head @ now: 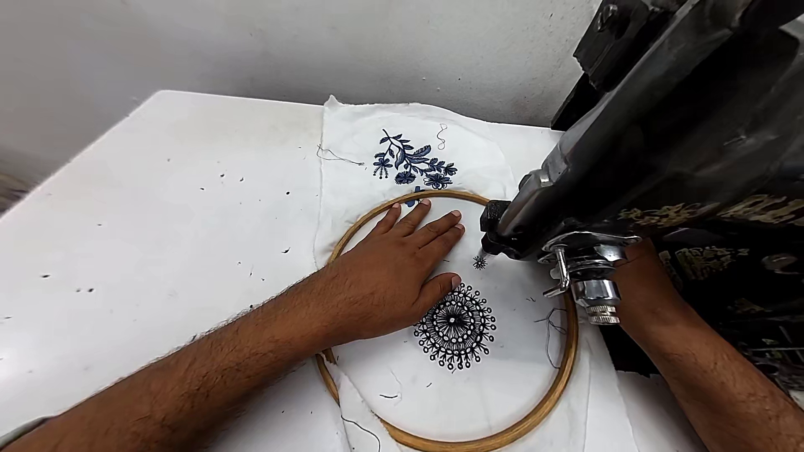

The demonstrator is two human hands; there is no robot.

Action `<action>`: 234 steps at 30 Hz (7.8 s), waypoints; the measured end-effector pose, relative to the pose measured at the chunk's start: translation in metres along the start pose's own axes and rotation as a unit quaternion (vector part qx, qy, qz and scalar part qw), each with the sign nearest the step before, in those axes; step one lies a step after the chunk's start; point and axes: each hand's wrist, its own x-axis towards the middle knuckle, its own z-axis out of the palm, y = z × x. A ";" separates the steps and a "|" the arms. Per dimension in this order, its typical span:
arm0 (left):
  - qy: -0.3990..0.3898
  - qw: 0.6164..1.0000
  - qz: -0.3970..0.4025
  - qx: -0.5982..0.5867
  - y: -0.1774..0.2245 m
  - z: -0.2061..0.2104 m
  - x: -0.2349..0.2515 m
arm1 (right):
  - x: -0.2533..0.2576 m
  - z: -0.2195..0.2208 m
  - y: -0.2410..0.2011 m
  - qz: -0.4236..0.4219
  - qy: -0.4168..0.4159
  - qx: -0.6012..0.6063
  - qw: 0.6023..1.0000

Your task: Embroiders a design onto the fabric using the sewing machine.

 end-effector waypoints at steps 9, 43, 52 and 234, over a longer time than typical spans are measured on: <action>0.017 1.000 0.010 -0.009 0.002 0.003 0.001 | 0.003 -0.003 -0.004 0.008 0.004 -0.007 1.000; 0.011 1.000 0.006 -0.003 0.003 0.002 -0.001 | 0.003 -0.004 -0.006 0.014 -0.002 -0.005 1.000; 0.003 1.000 0.004 -0.002 0.000 0.000 -0.001 | 0.000 0.001 -0.002 0.027 0.012 0.053 0.998; -0.018 1.000 0.006 0.025 0.002 -0.007 -0.009 | 0.000 0.000 -0.007 -0.015 -0.021 -0.066 0.997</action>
